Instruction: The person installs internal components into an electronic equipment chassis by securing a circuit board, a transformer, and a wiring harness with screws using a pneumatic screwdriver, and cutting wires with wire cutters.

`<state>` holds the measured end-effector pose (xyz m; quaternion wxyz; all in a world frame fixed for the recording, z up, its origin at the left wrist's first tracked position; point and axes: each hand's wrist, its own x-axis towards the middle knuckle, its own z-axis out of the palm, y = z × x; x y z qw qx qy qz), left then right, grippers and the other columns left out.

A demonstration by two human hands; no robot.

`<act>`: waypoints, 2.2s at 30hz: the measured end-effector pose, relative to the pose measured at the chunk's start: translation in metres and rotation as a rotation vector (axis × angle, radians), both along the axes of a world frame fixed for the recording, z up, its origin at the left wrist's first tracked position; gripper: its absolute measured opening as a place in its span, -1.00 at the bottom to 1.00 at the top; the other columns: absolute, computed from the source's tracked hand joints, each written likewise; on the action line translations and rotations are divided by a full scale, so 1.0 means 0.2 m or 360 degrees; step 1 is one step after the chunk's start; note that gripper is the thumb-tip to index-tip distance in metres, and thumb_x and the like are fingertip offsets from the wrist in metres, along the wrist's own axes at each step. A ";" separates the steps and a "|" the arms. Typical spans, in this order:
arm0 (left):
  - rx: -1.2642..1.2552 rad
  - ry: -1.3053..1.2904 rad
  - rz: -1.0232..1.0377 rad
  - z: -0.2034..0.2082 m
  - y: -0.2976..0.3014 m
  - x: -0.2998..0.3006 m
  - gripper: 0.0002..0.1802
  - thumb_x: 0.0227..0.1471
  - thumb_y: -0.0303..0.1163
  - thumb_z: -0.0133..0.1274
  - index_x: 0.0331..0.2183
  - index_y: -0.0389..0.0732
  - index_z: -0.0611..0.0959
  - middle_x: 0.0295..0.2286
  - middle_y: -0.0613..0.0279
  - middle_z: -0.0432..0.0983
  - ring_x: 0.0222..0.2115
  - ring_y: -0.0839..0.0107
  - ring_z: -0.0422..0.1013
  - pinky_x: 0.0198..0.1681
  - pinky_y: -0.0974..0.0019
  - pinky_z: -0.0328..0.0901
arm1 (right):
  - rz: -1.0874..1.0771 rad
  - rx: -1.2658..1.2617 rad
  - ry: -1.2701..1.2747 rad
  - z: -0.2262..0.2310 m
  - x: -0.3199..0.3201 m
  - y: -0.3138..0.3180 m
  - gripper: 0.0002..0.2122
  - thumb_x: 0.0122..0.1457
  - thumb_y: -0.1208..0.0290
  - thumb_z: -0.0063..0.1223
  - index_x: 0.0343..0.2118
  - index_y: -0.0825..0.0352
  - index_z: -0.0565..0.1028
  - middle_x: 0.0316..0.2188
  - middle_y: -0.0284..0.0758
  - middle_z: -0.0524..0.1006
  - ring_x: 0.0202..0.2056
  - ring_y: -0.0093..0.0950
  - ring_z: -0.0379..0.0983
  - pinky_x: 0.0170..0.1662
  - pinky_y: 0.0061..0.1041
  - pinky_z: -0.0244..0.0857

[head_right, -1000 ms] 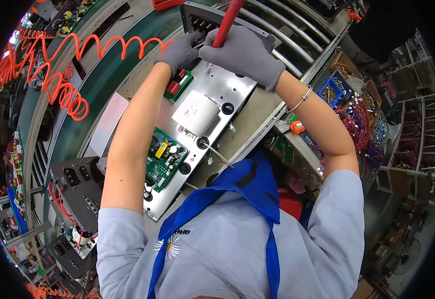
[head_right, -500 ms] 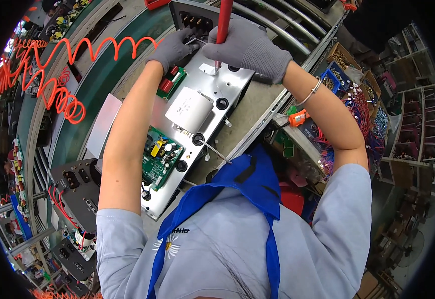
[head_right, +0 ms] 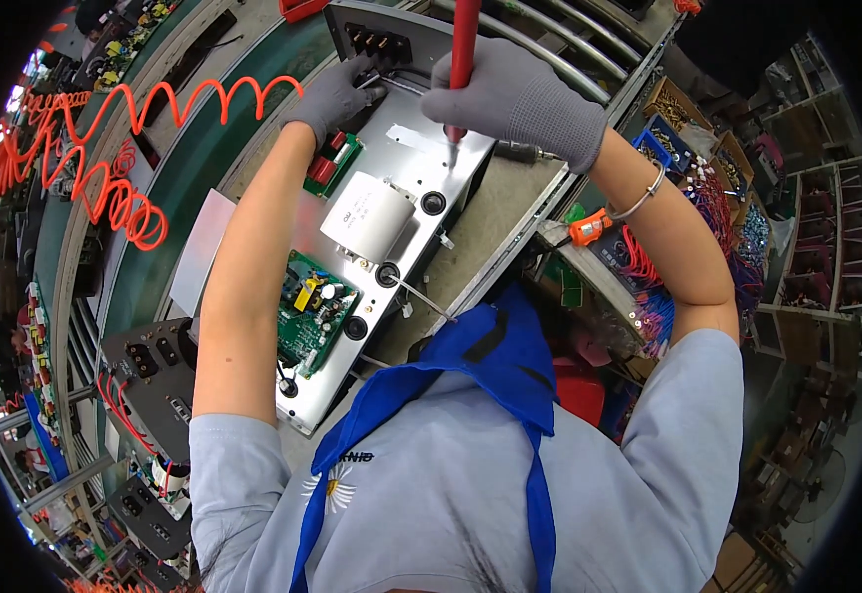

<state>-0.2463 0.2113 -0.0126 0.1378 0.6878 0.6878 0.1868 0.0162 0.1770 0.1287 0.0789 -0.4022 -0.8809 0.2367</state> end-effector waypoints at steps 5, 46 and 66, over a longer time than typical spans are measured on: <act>-0.0010 -0.0030 0.0015 0.00 0.00 -0.01 -0.34 -0.06 -0.05 0.18 0.09 0.00 0.47 -0.04 0.01 0.48 -0.03 0.03 0.41 0.02 0.11 0.31 | 0.0156 0.0075 0.0554 -0.05 -0.12 -0.02 -0.75 0.01 0.19 0.05 -0.51 0.30 0.58 -0.66 -0.38 0.52 -0.55 -0.54 0.49 -0.40 -0.57 0.34; -0.0040 -0.0031 -0.0010 0.01 -0.01 -0.01 -0.32 -0.05 -0.07 0.17 0.12 -0.04 0.45 -0.02 0.02 0.46 -0.01 0.05 0.40 0.03 0.15 0.30 | 0.0112 0.0014 0.0118 -0.03 0.04 0.02 -0.74 0.02 0.19 0.03 -0.48 0.31 0.57 -0.63 -0.35 0.50 -0.51 -0.52 0.47 -0.34 -0.50 0.38; -0.0075 -0.0090 0.0025 0.03 -0.02 0.00 -0.31 -0.05 -0.09 0.17 0.13 -0.03 0.43 -0.03 -0.01 0.46 -0.01 0.03 0.39 0.03 0.15 0.29 | 0.0129 0.0058 0.0616 -0.14 -0.17 0.02 -0.74 0.04 0.19 0.02 -0.56 0.29 0.53 -0.71 -0.36 0.45 -0.60 -0.53 0.45 -0.44 -0.52 0.34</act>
